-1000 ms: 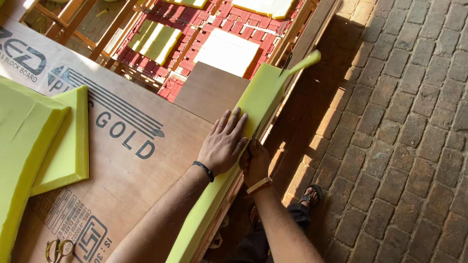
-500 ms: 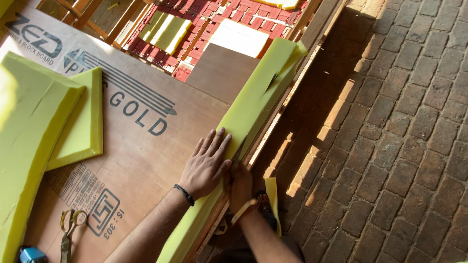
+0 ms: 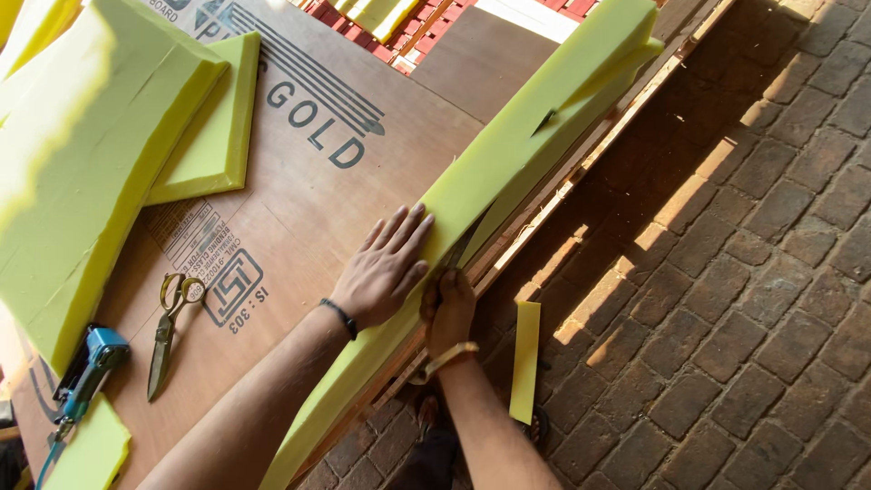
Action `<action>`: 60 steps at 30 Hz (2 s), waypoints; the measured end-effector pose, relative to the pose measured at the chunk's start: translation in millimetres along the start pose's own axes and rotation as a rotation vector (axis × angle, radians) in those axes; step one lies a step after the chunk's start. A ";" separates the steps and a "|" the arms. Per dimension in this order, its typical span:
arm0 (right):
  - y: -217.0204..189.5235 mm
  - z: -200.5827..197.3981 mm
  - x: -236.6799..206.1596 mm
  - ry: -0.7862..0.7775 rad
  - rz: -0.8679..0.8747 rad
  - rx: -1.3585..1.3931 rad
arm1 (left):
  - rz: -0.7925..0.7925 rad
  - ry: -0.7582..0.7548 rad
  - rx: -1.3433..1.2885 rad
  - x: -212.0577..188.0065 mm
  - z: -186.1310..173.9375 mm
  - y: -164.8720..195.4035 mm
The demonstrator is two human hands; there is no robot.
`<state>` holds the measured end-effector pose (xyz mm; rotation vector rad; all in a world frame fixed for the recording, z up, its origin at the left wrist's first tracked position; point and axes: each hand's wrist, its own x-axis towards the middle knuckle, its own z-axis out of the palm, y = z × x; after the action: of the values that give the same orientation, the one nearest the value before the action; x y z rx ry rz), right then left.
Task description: The person handles long yellow foam strips on a plywood work table, presses a foam strip onto a curved wooden frame, and uses a spray adhesive gun connected to a blue hose to apply glue. They align and press the foam along the frame, then use a long blade to trim foam and a thin stick to clean the edge.
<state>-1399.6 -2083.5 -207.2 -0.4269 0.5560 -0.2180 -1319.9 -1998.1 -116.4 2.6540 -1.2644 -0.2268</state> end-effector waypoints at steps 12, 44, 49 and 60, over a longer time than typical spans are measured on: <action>72.5 -7.7 -40.9 -0.027 0.003 0.048 | -0.066 -0.015 -0.012 -39.1 7.0 -14.9; 248.6 -12.6 -207.1 -0.051 -0.182 -0.099 | 0.075 0.003 -0.018 -341.7 5.9 -57.9; 292.6 -13.0 -268.4 0.128 0.091 0.013 | 0.077 0.039 -0.049 -359.7 8.4 -61.2; 356.8 -23.9 -342.2 0.089 0.141 -0.050 | -0.030 0.029 -0.025 -504.3 14.7 -61.3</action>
<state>-1666.2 -1666.9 -226.8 -0.4257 0.6772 -0.0882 -1591.8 -1568.8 -117.6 2.6466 -1.2063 -0.2056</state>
